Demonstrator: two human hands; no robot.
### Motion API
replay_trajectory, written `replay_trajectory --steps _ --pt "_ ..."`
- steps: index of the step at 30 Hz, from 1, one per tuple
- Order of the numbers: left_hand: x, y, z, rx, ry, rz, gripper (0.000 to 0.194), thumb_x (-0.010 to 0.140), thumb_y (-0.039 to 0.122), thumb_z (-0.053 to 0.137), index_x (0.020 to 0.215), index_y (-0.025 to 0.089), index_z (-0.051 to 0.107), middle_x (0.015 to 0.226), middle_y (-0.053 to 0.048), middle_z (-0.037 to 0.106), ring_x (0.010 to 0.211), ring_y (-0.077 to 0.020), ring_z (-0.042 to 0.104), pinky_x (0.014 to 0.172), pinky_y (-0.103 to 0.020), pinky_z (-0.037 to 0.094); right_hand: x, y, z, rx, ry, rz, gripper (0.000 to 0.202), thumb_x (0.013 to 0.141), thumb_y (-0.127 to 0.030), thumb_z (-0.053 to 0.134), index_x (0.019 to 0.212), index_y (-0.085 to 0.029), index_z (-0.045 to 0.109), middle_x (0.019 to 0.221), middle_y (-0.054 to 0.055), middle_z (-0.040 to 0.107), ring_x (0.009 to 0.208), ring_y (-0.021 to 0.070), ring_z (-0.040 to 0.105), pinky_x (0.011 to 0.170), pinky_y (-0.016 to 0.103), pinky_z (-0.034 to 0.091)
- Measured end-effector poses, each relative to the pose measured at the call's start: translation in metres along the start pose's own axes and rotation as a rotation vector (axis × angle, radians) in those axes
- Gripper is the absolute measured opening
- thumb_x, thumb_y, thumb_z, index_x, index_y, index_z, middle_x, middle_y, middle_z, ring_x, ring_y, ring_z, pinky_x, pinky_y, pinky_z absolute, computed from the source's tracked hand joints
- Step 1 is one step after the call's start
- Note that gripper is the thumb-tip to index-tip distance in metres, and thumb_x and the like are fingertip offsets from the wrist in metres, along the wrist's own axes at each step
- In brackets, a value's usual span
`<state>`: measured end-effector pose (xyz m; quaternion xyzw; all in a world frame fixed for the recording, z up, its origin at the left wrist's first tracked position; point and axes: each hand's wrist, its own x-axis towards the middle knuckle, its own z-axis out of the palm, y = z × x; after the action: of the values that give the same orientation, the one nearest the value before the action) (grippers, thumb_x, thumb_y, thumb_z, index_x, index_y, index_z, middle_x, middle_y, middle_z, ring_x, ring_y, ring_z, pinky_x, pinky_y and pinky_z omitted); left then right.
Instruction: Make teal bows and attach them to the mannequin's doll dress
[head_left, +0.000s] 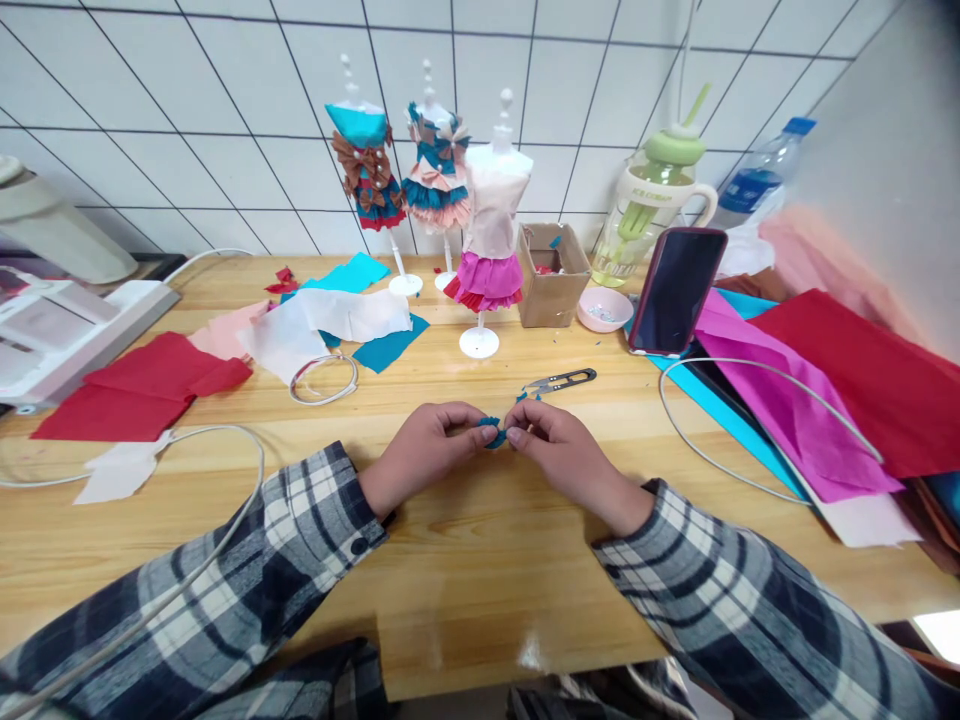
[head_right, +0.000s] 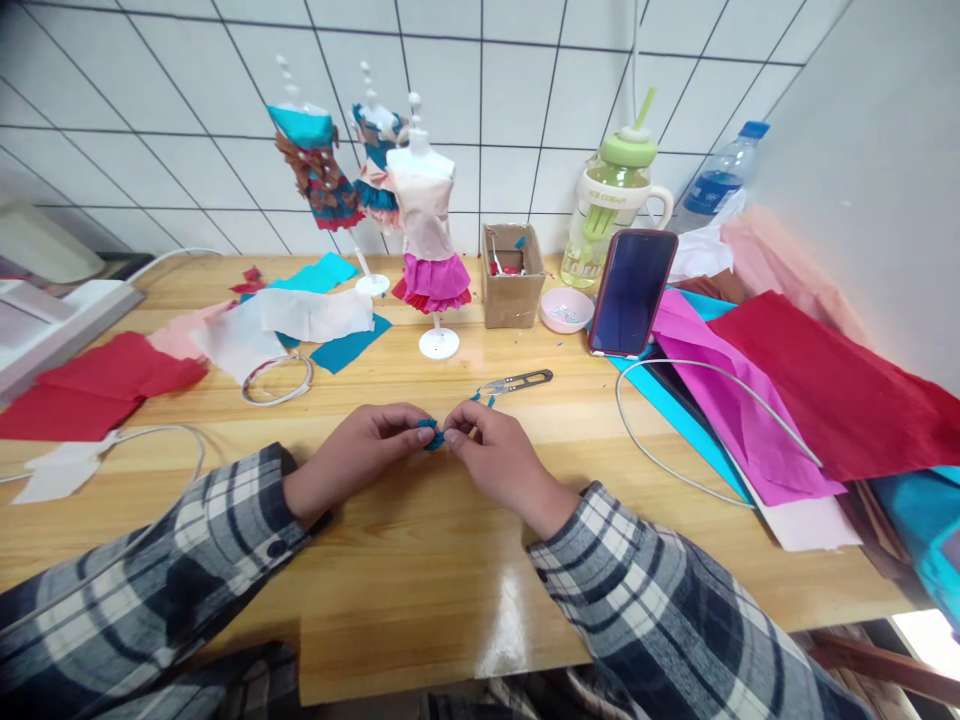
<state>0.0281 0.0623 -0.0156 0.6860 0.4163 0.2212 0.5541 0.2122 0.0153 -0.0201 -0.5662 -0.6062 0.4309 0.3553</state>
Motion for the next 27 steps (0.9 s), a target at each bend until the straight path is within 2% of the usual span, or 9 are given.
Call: replay_trajectory --steps 4,7,13,16,18,20,22,24,27 --pt "0.001 -0.002 0.0 0.009 0.006 0.028 0.031 0.077 0.043 0.064 0.091 0.016 0.072 0.091 -0.006 0.072 0.085 -0.0205 0.064 0.079 -0.031 0.049 0.001 0.003 -0.001 0.022 0.031 -0.005 0.007 0.081 -0.025 0.052 0.081 -0.02 0.058 0.07 -0.003 0.057 0.065 0.0119 0.05 0.064 0.026 0.04" --pt "0.002 -0.003 0.001 0.027 0.058 0.017 0.035 0.074 0.042 0.067 0.099 0.017 0.07 0.101 -0.007 0.072 0.093 -0.0231 0.064 0.085 -0.034 0.049 0.002 0.003 -0.002 0.044 0.052 -0.012 0.007 0.081 -0.025 0.052 0.083 -0.02 0.058 0.071 -0.003 0.057 0.067 0.0126 0.051 0.064 0.026 0.041" --pt "0.003 -0.005 0.001 0.074 0.065 0.02 0.024 0.076 0.039 0.066 0.083 0.016 0.069 0.081 -0.003 0.071 0.075 -0.017 0.063 0.07 -0.027 0.048 0.001 -0.001 -0.001 0.015 0.062 -0.02 0.01 0.082 -0.027 0.053 0.086 -0.021 0.06 0.071 -0.002 0.058 0.061 0.0114 0.051 0.059 0.025 0.04" --pt "0.003 -0.005 0.001 0.088 0.086 0.052 0.023 0.077 0.038 0.065 0.083 0.016 0.069 0.082 -0.003 0.07 0.076 -0.017 0.062 0.072 -0.027 0.048 0.001 -0.002 0.0 0.011 0.055 -0.027 0.022 0.081 -0.032 0.057 0.099 -0.021 0.061 0.082 0.0 0.062 0.059 0.0104 0.05 0.056 0.024 0.042" --pt "0.002 -0.005 0.002 0.113 0.117 0.112 0.021 0.078 0.037 0.064 0.081 0.017 0.069 0.084 -0.004 0.07 0.079 -0.0175 0.062 0.075 -0.028 0.048 0.0 -0.002 0.001 -0.023 0.067 -0.043 0.021 0.078 -0.033 0.062 0.096 -0.021 0.063 0.082 0.0 0.064 0.056 0.0097 0.049 0.054 0.024 0.041" --pt "0.001 -0.004 0.002 0.154 0.161 0.168 0.019 0.078 0.035 0.065 0.085 0.018 0.07 0.088 -0.005 0.07 0.084 -0.0181 0.062 0.079 -0.029 0.048 -0.002 -0.004 0.001 -0.105 0.133 -0.106 0.011 0.077 -0.028 0.064 0.086 -0.021 0.063 0.077 -0.001 0.063 0.055 0.0098 0.049 0.053 0.024 0.041" --pt "0.0 -0.002 0.001 0.164 0.203 0.182 0.027 0.078 0.033 0.065 0.101 0.019 0.068 0.094 -0.005 0.069 0.087 -0.0182 0.062 0.08 -0.029 0.048 -0.004 -0.005 0.0 -0.215 0.23 -0.228 0.004 0.08 -0.024 0.062 0.082 -0.022 0.064 0.077 0.0 0.064 0.058 0.011 0.052 0.055 0.024 0.042" --pt "-0.001 -0.002 0.0 0.121 0.223 0.156 0.036 0.081 0.033 0.062 0.115 0.02 0.062 0.098 -0.005 0.068 0.087 -0.0176 0.062 0.08 -0.029 0.048 -0.006 -0.006 -0.004 -0.331 0.292 -0.368 0.007 0.083 -0.021 0.058 0.085 -0.023 0.064 0.082 0.001 0.065 0.067 0.0131 0.056 0.06 0.026 0.043" --pt "-0.001 -0.001 -0.004 0.029 0.158 0.144 0.029 0.088 0.037 0.051 0.102 0.017 0.065 0.095 -0.005 0.068 0.087 -0.0171 0.061 0.081 -0.029 0.047 -0.008 -0.007 -0.008 -0.496 0.317 -0.504 0.013 0.087 -0.019 0.053 0.086 -0.024 0.065 0.089 0.003 0.068 0.082 0.016 0.06 0.07 0.028 0.045"
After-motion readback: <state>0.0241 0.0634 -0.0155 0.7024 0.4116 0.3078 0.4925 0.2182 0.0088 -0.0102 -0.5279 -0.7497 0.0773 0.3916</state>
